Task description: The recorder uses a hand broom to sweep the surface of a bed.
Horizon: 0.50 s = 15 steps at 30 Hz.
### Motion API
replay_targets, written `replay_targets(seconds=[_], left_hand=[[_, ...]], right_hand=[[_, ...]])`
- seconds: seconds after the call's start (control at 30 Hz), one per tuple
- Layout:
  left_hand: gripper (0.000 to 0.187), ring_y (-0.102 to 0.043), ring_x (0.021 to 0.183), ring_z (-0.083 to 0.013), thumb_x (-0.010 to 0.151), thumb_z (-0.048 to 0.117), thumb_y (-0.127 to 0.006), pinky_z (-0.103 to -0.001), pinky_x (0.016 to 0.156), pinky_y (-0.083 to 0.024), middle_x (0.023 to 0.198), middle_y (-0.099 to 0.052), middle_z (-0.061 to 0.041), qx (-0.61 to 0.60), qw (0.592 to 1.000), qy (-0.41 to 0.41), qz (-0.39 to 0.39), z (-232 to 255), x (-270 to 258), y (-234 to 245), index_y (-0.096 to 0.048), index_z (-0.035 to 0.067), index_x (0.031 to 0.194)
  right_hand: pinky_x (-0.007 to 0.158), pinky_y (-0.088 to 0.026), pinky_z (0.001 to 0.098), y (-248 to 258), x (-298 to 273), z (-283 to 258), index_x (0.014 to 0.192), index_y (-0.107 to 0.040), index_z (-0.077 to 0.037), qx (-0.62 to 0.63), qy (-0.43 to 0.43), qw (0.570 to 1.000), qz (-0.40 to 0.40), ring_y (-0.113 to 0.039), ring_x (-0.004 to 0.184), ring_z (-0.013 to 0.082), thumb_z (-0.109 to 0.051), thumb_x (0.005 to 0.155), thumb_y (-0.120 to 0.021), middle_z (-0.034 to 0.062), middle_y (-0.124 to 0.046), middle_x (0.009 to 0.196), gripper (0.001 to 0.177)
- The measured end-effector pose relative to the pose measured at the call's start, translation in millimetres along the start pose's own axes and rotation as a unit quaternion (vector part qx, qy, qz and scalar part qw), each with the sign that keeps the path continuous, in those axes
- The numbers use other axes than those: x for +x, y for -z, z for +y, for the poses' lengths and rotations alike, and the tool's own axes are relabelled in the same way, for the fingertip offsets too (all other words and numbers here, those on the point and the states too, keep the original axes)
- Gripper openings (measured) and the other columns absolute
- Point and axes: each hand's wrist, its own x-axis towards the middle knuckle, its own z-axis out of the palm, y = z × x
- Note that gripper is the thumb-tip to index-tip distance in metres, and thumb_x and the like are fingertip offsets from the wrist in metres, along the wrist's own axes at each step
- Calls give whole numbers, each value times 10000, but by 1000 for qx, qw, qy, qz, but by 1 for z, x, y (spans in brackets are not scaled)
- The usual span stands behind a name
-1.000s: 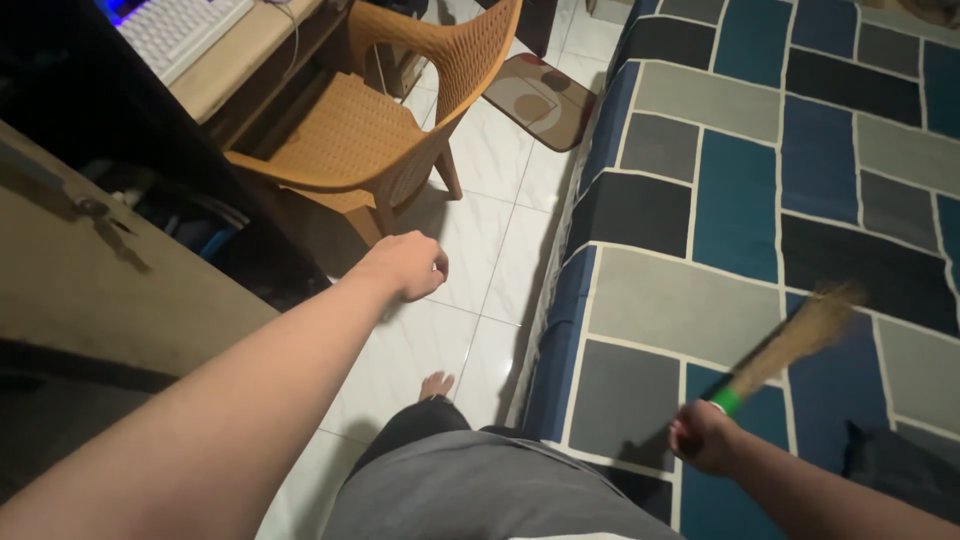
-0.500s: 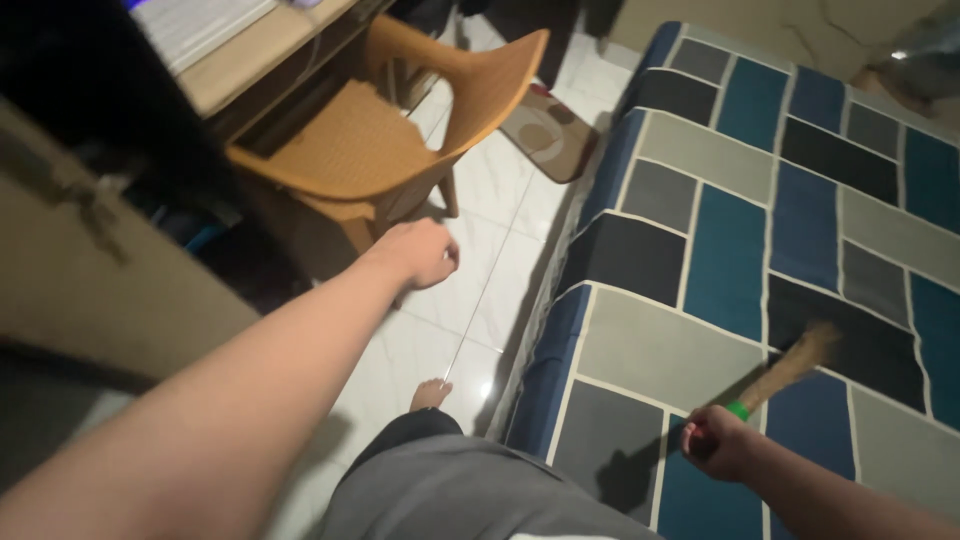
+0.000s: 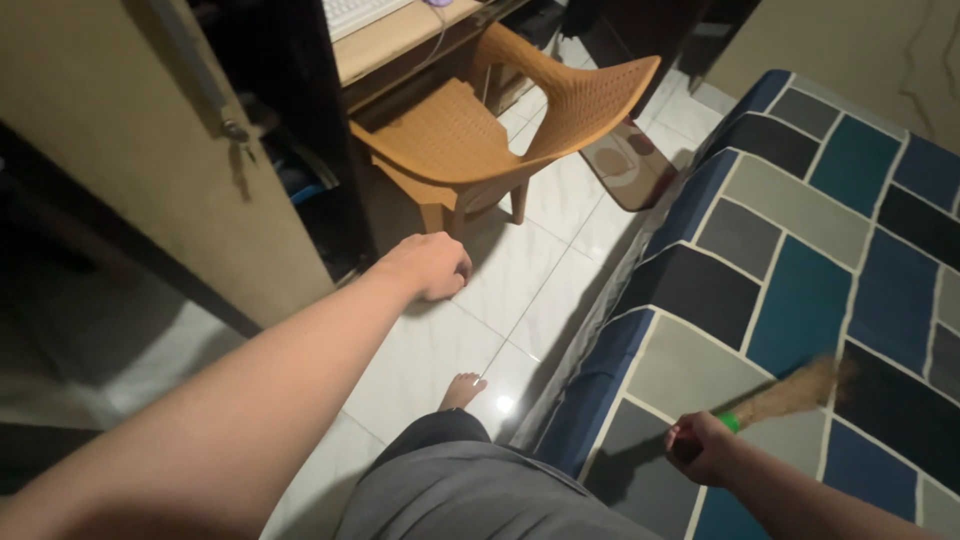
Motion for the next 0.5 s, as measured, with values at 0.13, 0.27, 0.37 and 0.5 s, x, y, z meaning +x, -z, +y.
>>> replay_targets(seconds=[0.13,0.27,0.37,0.5], left_hand=[[249,-711,1054,-314,825,211,-648,-439,935,-562,1069,-767,-108,15,1000,-2,-14,-12,-6,-4,-809,181,1013],[249,-702,1076,-314,837,211,-640,-445,951,-552,1089,-761,-104,46,997,-27,-49,-10,6,-16,-808,189,1020],[256,-698,1093,-314,845,207,-640,-440,970,-547,1108,-757,-108,76,992,-60,-81,8,25,-12,-812,195,1034],[268,-697,1101,-319,854,192,-643,-436,980,-550,1144,-747,-109,91,983,-94,-130,43,62,-12,-814,203,1060]], right_hand=[[553,-525,255,-1,21,13,926,-485,-60,-7,3,1000,-5,-540,571,119,-90,928,-595,29,-523,691,115],[539,-528,261,26,40,36,974,-488,-52,-17,39,998,-34,-548,564,128,-65,925,-600,41,-533,704,123],[572,-546,289,49,17,65,1102,-484,-40,-30,70,997,3,-578,661,162,-78,940,-617,81,-561,829,213],[671,-586,344,72,-67,111,1323,-431,-53,-67,75,984,150,-630,901,258,-121,950,-686,187,-569,1103,457]])
